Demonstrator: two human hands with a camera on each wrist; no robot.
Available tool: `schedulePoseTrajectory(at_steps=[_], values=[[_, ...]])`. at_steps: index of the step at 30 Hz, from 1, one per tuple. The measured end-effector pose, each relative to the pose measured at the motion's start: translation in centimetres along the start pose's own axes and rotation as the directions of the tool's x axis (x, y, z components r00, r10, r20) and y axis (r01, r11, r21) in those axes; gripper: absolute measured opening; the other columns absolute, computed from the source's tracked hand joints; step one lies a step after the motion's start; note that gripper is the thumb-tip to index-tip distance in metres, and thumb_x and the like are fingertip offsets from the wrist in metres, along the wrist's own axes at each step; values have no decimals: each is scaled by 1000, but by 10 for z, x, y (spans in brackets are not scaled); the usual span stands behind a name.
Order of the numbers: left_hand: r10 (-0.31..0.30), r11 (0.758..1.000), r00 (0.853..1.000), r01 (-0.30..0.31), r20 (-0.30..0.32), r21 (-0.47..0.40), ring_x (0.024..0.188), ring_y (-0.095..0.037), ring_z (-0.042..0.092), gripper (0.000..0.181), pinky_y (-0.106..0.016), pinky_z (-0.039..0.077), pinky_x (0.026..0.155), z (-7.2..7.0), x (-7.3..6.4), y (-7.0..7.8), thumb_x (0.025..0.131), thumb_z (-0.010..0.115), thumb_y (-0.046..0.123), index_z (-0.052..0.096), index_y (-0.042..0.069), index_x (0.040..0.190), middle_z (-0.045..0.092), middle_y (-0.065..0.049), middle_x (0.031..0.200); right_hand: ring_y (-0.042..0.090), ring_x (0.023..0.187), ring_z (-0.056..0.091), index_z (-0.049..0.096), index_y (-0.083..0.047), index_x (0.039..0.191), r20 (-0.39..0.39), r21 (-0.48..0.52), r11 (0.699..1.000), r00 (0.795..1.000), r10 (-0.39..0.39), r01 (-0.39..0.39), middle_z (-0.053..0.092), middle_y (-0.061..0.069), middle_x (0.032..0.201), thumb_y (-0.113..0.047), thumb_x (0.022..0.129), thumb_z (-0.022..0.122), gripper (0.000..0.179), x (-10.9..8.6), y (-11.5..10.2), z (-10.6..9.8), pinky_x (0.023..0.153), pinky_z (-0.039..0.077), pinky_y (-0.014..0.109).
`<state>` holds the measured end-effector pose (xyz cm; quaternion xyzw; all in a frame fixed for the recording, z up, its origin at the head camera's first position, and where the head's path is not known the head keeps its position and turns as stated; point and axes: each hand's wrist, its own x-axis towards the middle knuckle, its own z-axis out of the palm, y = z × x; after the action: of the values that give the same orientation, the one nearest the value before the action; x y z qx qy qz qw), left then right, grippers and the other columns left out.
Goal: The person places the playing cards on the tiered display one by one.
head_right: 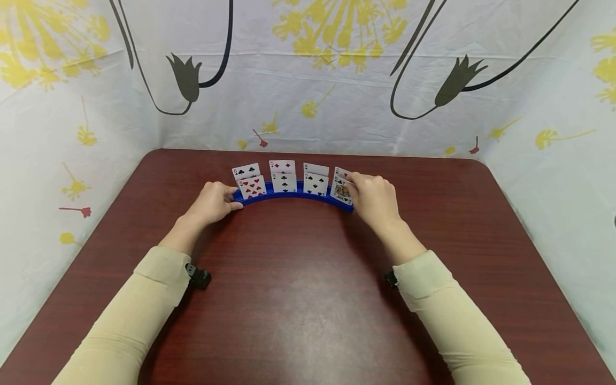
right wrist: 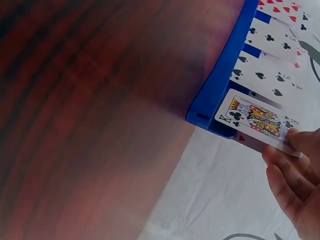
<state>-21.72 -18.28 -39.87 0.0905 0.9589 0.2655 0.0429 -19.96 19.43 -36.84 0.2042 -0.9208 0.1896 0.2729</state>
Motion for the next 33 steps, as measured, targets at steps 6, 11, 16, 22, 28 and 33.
schedulePoseTrajectory(at_steps=[6, 11, 16, 22, 28, 33], values=[[-1, 1000, 1000, 1, 0, -3, 102, -31, 69, 49, -46, 56, 91, 1, 0, 0, 91, 77, 14, 63, -4, 135, 71, -23, 113, 38, 72, 71, 77, -4, 106, 5, -1, 1000, 1000, -22, 22, 76, 15, 93, -12, 93, 74, 15, -1, 0, 4, 56, 51, 58], [-6, 1000, 1000, 6, 1, -1, 103, -30, 69, 49, -45, 55, 92, 1, 1, 0, 91, 77, 14, 63, -3, 135, 71, -23, 114, 42, 76, 71, 77, -7, 109, 6, -2, 999, 999, -37, 37, 76, 16, 97, -10, 93, 73, 17, -2, 0, 4, 57, 51, 60], [-7, 1000, 1000, 7, 0, 3, 104, -31, 69, 49, -45, 55, 92, 0, 1, 0, 92, 77, 14, 62, -4, 135, 71, -24, 114, 43, 73, 70, 77, -8, 106, -2, -10, 998, 998, -56, 56, 76, 15, 93, -8, 92, 73, 15, -3, 2, 4, 54, 50, 60], [-10, 1000, 1000, 10, 1, 3, 104, -31, 69, 49, -45, 55, 92, 1, 1, 0, 92, 77, 14, 62, -4, 135, 71, -24, 114, 43, 74, 71, 79, -7, 108, 18, -5, 998, 998, -59, 59, 76, 15, 94, -7, 91, 74, 17, -6, 4, 7, 57, 52, 59], [-10, 1000, 1000, 10, 5, 1, 105, -31, 68, 49, -46, 55, 93, 2, 1, -1, 92, 77, 14, 62, -4, 135, 71, -24, 115, 40, 68, 70, 78, -6, 106, 24, -18, 997, 997, -72, 73, 75, 15, 86, -11, 90, 77, 18, -7, 6, 4, 56, 51, 58], [-14, 1000, 1000, 14, 3, 6, 104, -31, 68, 50, -46, 55, 93, 2, 1, -3, 92, 77, 15, 62, -4, 135, 71, -23, 114, 31, 66, 69, 75, -1, 105, -21, -5, 996, 996, -89, 89, 74, 13, 82, -17, 87, 79, 24, -4, 6, -4, 57, 52, 53]])
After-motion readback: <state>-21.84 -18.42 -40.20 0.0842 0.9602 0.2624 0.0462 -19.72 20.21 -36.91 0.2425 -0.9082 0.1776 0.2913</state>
